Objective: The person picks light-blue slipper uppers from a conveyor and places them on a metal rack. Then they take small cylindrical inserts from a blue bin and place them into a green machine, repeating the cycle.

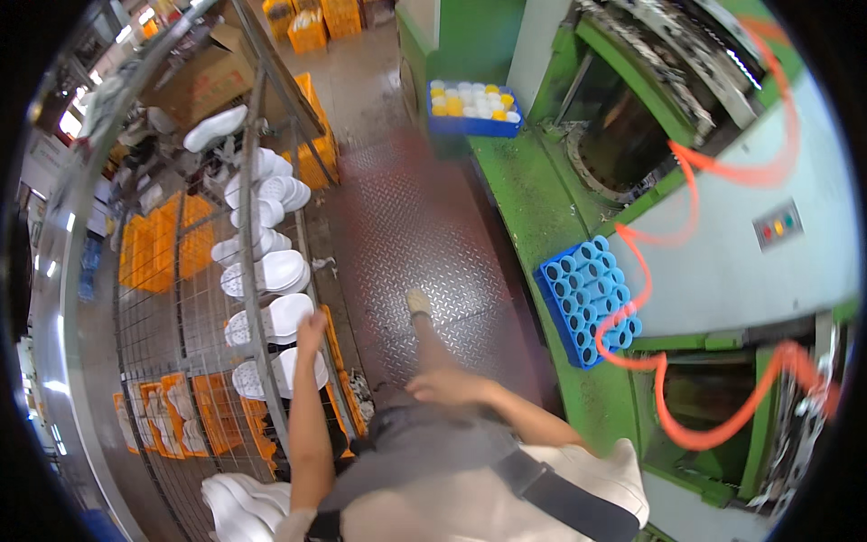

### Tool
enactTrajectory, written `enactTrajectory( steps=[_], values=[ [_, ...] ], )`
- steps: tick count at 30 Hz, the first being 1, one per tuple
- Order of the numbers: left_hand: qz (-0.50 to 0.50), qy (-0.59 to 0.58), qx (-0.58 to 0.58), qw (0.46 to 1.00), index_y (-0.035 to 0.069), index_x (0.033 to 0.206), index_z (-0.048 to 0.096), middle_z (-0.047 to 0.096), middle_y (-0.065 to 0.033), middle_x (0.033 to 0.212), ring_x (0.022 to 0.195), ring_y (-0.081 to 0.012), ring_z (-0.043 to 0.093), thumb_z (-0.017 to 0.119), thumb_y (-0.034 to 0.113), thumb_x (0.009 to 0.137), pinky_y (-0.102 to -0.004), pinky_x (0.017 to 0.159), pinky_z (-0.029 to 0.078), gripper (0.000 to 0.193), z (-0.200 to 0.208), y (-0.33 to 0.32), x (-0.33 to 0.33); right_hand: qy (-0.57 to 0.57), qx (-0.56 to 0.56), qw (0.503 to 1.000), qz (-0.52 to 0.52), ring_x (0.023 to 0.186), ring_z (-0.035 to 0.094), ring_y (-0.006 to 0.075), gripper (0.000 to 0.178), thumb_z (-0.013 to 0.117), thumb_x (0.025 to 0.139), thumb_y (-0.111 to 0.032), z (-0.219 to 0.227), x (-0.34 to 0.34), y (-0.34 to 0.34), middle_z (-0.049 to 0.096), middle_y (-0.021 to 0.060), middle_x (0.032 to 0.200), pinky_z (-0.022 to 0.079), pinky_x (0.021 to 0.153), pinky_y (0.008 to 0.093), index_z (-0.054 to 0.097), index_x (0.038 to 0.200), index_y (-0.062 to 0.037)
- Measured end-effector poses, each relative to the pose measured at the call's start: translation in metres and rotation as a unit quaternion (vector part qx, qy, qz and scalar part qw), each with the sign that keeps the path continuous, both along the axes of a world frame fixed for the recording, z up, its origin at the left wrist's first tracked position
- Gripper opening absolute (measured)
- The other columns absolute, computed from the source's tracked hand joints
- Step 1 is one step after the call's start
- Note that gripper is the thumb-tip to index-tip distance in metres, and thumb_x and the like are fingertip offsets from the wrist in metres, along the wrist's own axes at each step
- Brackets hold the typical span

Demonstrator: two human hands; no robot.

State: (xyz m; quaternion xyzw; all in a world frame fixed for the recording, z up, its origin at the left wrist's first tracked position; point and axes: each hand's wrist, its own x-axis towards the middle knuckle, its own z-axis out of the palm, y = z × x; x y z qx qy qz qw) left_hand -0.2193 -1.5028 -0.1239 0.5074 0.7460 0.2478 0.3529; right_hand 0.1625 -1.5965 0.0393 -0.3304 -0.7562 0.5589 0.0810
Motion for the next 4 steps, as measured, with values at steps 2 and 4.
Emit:
enactTrajectory(
  steps=[2, 4],
  values=[
    [-0.027, -0.115, 0.125, 0.985, 0.001, 0.118, 0.063, 0.07, -0.0118, 0.109, 0.105, -0.0206, 0.065, 0.068, 0.026, 0.096, -0.0344, 0.095, 0.049, 0.034, 0.046, 0.103, 0.024, -0.011, -0.076, 0.997, 0.007, 0.118, 0.062, 0.0334, 0.035, 0.055, 0.103, -0.027, 0.009, 0.0, 0.107, 0.066, 0.0171, 0.125, 0.048, 0.101, 0.0409, 0.062, 0.13, -0.0058],
    [-0.088, -0.159, 0.027, 0.983, 0.004, 0.128, 0.06, 0.068, -0.0154, 0.122, 0.114, -0.0273, 0.066, 0.068, 0.024, 0.096, -0.0379, 0.097, 0.05, 0.039, 0.104, 0.176, 0.046, -0.058, 0.003, 0.996, -0.066, 0.118, 0.062, 0.035, 0.04, 0.062, 0.099, -0.033, 0.016, -0.01, 0.213, 0.061, 0.0213, 0.132, 0.048, 0.1, 0.0431, 0.062, 0.13, -0.0082]
  ],
)
